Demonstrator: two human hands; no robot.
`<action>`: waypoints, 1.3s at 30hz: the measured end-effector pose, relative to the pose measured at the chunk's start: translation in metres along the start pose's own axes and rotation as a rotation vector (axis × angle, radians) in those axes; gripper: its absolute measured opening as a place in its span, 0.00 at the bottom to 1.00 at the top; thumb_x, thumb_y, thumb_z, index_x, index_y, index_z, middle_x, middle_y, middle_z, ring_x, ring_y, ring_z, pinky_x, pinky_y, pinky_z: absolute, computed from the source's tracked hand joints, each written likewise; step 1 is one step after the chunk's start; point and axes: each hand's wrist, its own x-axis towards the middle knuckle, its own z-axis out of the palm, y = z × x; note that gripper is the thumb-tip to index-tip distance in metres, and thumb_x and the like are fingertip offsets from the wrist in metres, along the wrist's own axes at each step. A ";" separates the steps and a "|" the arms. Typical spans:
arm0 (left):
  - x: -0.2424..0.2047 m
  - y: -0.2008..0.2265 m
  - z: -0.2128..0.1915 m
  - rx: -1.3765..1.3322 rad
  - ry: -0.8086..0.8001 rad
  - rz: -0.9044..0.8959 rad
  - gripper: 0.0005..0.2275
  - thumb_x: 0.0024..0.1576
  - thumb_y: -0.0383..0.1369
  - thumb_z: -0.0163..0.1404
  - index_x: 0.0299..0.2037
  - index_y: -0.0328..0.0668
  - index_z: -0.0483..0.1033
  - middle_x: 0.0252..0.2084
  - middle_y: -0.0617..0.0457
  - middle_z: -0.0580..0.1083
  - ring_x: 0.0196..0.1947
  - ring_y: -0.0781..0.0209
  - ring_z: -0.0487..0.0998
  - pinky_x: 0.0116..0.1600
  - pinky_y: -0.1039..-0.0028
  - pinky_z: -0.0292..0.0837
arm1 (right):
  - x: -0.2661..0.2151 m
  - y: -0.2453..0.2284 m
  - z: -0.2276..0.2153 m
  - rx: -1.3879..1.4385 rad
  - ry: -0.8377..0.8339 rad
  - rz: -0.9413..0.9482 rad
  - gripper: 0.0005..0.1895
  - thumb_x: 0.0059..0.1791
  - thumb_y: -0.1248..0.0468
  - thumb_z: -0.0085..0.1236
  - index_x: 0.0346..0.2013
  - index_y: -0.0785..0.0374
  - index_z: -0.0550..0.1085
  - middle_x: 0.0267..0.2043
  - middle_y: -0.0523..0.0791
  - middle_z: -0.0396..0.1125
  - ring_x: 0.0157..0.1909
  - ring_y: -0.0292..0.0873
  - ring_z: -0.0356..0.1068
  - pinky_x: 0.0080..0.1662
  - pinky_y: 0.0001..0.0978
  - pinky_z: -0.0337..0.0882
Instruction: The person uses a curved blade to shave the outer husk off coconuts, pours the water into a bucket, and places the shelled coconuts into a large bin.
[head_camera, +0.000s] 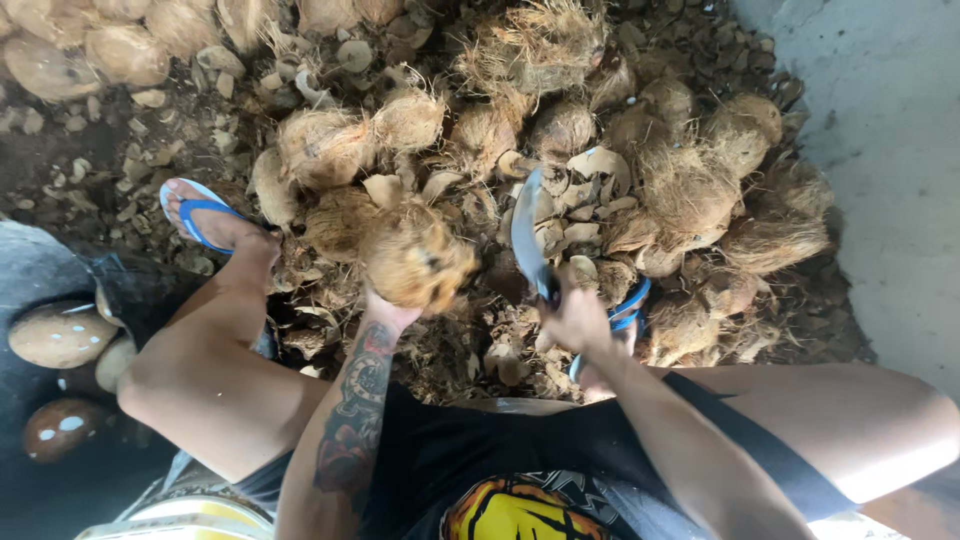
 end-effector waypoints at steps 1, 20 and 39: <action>-0.002 0.002 0.010 0.046 -0.059 -0.004 0.29 0.55 0.57 0.54 0.64 0.54 0.76 0.64 0.50 0.73 0.63 0.44 0.75 0.69 0.41 0.69 | 0.018 0.004 0.003 -0.154 0.085 0.042 0.24 0.47 0.56 0.58 0.51 0.69 0.67 0.40 0.64 0.70 0.45 0.69 0.76 0.46 0.61 0.73; -0.114 0.021 0.096 0.555 -0.794 0.036 0.17 0.54 0.43 0.60 0.50 0.49 0.74 0.43 0.56 0.69 0.46 0.51 0.72 0.60 0.48 0.70 | 0.055 -0.133 0.029 0.463 0.002 -0.868 0.11 0.60 0.59 0.55 0.43 0.61 0.82 0.41 0.52 0.76 0.48 0.57 0.76 0.56 0.49 0.72; -0.073 0.053 0.117 1.194 -1.306 0.173 0.30 0.49 0.45 0.71 0.56 0.33 0.76 0.38 0.44 0.76 0.43 0.44 0.76 0.52 0.53 0.70 | -0.009 -0.233 -0.091 1.788 -0.156 -0.263 0.28 0.49 0.35 0.50 0.17 0.53 0.69 0.12 0.37 0.55 0.10 0.34 0.52 0.15 0.25 0.53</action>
